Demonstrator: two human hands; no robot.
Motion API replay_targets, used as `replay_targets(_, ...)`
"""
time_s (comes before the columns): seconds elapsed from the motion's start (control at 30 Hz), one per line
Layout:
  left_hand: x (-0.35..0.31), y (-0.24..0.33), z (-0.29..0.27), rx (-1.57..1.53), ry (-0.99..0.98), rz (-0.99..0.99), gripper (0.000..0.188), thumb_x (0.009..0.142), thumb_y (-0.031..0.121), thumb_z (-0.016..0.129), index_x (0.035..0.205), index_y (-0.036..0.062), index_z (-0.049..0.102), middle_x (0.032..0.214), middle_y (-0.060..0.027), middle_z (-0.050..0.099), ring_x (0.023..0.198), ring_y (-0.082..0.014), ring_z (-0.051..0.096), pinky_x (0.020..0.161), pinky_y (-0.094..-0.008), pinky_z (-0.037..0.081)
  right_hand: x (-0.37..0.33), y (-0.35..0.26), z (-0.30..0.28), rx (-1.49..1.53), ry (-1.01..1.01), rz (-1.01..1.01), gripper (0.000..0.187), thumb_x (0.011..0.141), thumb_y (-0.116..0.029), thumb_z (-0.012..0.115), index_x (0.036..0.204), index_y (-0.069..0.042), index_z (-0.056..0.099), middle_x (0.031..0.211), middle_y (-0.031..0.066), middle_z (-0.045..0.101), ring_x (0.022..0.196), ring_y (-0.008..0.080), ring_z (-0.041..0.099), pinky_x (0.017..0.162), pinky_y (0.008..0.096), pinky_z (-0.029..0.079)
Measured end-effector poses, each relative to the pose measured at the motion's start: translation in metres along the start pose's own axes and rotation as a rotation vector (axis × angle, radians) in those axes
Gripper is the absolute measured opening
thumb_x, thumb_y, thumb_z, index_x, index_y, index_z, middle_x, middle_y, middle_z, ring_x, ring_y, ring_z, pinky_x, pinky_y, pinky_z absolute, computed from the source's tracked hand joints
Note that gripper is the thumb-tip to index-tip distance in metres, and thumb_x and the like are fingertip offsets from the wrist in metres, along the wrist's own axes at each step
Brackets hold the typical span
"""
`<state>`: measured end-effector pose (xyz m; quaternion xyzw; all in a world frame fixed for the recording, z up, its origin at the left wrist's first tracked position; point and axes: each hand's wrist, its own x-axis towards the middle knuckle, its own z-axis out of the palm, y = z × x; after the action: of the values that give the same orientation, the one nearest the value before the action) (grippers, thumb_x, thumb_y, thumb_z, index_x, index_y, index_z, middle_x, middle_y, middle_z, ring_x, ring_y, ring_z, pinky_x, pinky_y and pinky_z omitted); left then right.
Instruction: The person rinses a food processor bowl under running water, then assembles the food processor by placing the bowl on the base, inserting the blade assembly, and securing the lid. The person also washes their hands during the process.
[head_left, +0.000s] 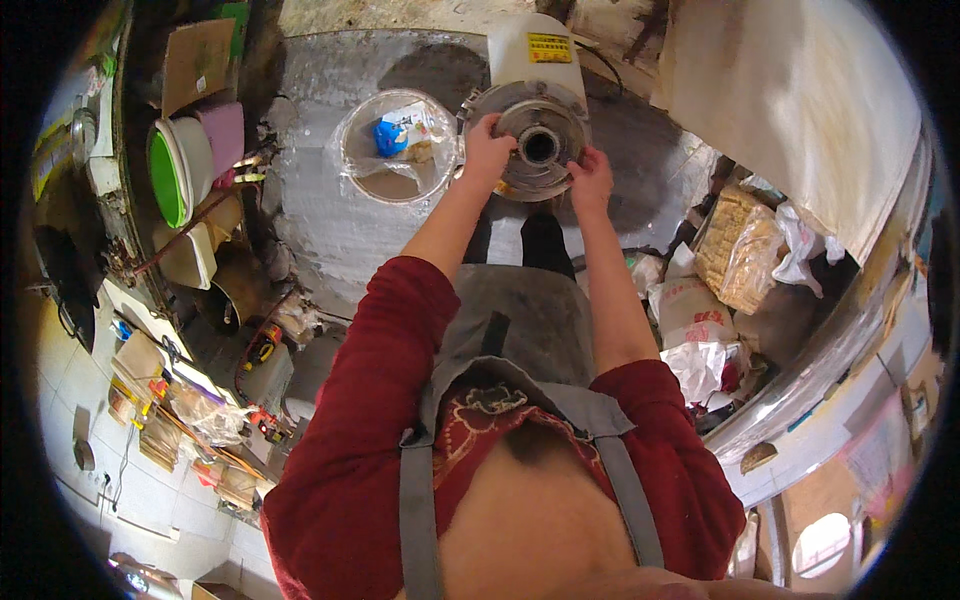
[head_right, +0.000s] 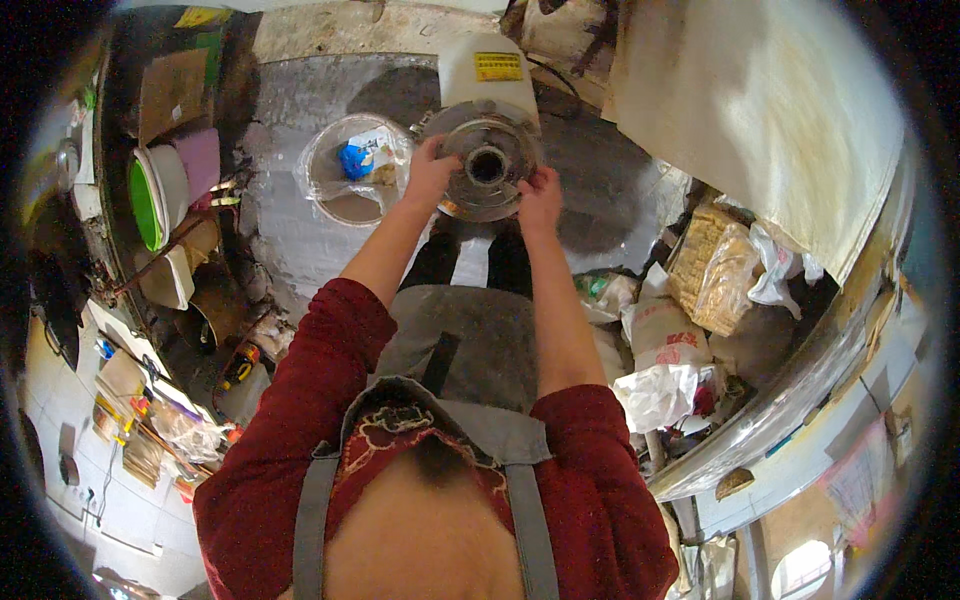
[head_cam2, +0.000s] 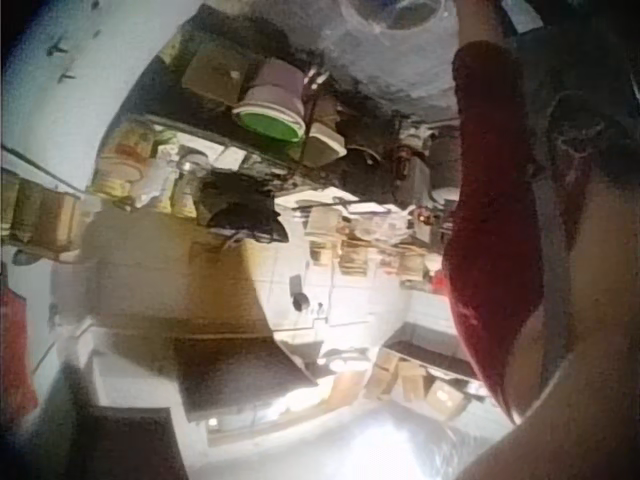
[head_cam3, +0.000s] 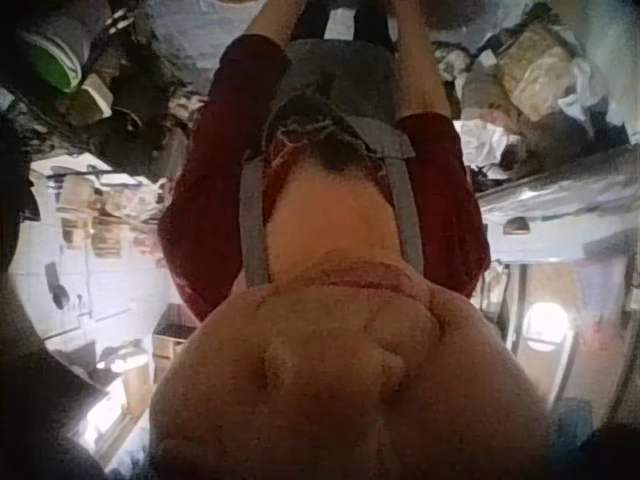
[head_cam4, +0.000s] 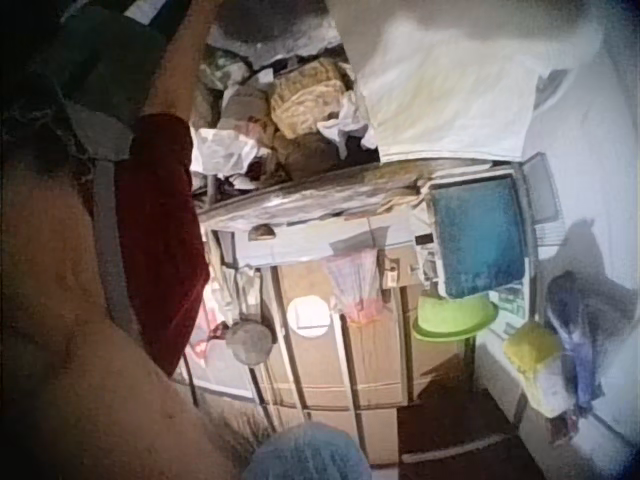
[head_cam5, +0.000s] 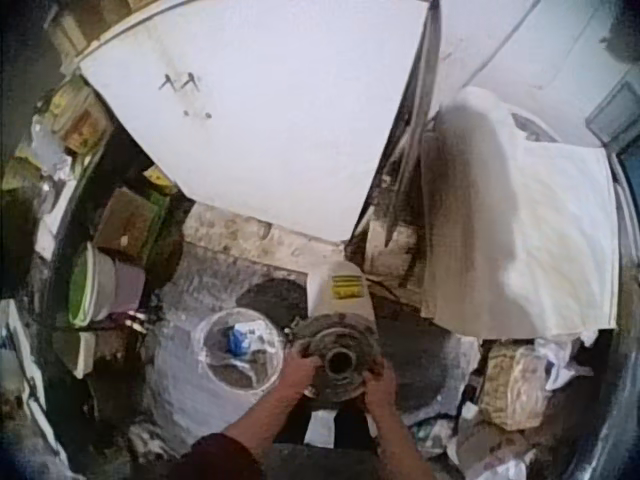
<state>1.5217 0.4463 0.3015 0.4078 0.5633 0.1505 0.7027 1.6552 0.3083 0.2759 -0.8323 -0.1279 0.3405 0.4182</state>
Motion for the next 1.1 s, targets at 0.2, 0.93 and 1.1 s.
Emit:
replay_targets(0.2, -0.002, 0.008, 0.01, 0.137, 0.122, 0.022, 0.045, 0.07, 0.002, 0.06, 0.115, -0.0004, 0.056, 0.092, -0.013, 0.064, 0.073, -0.0208, 0.061, 0.064, -0.0307, 0.049, -0.008, 0.008, -0.001, 0.073, 0.025, 0.148, 0.035, 0.074, -0.001, 0.066, 0.106, 0.001, 0.052, 0.096, 0.0133, 0.062, 0.083, 0.0201, 0.06, 0.067, 0.0319, 0.049)
replay_targets(0.93, 0.02, -0.007, -0.011, 0.41, 0.13, 0.267, 0.033, 0.077, 0.007, 0.061, 0.11, 0.0011, 0.06, 0.103, -0.0186, 0.063, 0.096, -0.0312, 0.06, 0.085, -0.0357, 0.046, -0.034, -0.016, 0.012, 0.377, -0.074, 0.257, 0.038, 0.077, 0.006, 0.062, 0.109, 0.002, 0.043, 0.095, 0.014, 0.058, 0.077, 0.0194, 0.059, 0.058, 0.0306, 0.053)
replay_targets(1.1, 0.016, -0.001, -0.012, 0.362, 0.12, 0.274, 0.033, 0.077, 0.004, 0.062, 0.11, 0.0003, 0.06, 0.103, -0.0183, 0.063, 0.096, -0.0298, 0.061, 0.084, -0.0343, 0.046, -0.032, -0.013, 0.012, 0.357, -0.062, 0.254, 0.04, 0.076, 0.007, 0.062, 0.112, 0.002, 0.045, 0.095, 0.0127, 0.059, 0.079, 0.0185, 0.059, 0.061, 0.0293, 0.052)
